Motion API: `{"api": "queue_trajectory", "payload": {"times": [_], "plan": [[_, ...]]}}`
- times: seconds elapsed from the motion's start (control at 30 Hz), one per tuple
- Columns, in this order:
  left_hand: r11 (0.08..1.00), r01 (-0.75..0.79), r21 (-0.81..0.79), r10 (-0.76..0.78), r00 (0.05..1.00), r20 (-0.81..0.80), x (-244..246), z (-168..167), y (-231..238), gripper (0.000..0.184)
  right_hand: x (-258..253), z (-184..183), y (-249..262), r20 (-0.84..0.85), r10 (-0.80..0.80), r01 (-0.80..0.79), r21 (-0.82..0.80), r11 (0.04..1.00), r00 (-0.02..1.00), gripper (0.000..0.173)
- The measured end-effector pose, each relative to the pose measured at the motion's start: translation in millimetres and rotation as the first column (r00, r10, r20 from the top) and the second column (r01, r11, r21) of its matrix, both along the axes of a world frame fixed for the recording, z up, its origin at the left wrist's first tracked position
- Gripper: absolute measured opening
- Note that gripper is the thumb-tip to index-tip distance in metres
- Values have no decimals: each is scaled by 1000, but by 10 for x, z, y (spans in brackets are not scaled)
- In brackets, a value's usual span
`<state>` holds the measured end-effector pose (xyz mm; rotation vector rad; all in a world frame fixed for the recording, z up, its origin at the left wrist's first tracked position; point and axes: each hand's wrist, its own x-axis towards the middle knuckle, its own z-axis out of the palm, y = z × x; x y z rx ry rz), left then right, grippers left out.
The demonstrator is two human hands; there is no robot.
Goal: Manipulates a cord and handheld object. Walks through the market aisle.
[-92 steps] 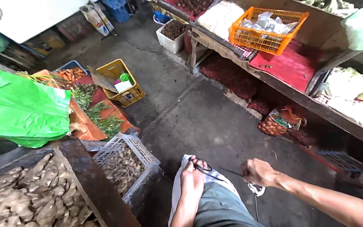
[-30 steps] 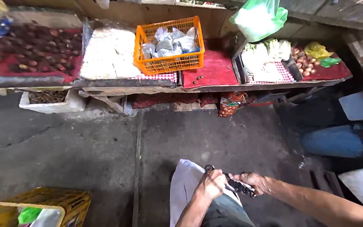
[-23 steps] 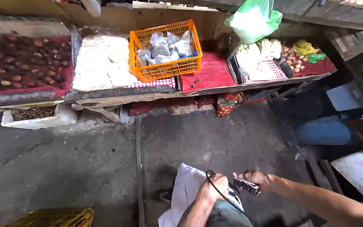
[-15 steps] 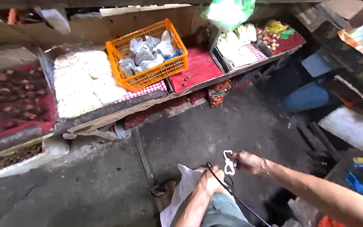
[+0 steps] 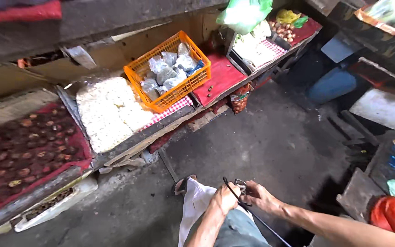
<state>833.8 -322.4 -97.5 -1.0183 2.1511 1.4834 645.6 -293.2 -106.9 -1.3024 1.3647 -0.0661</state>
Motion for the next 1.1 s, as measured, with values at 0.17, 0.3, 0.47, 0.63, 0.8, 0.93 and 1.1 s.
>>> {"api": "queue_trajectory", "payload": {"times": [0.17, 0.3, 0.47, 0.63, 0.8, 0.93, 1.1], "plan": [[995, -13, -99, 11, 1000, -18, 479, 38, -157, 25, 219, 79, -417, 11, 182, -175, -216, 961, 983, 48], [992, -21, -125, 17, 999, -33, 733, 123, -353, 24, 361, 265, -629, -49, 273, -272, -346, 898, 961, 38], [991, -45, -126, 42, 999, -25, 972, 146, -498, 25, 491, 366, -790, -81, 136, -158, -482, 862, 987, 32], [979, -155, -132, 147, 987, -63, 1272, 144, -523, 23, 1031, 337, -549, -58, 190, -193, -499, 845, 980, 32], [982, -126, -139, 122, 992, -33, 1576, 56, -523, 23, 1297, 104, -457, -103, 219, -239, -563, 791, 970, 33], [988, -130, -86, 132, 991, 16, 1733, 62, -543, 25, 1447, 60, -459, -243, 283, -366, -451, 814, 928, 34], [995, -90, -40, 90, 996, -11, 1792, -49, -568, 27, 1466, 103, -330, -325, 428, -531, -381, 757, 843, 26]]}}
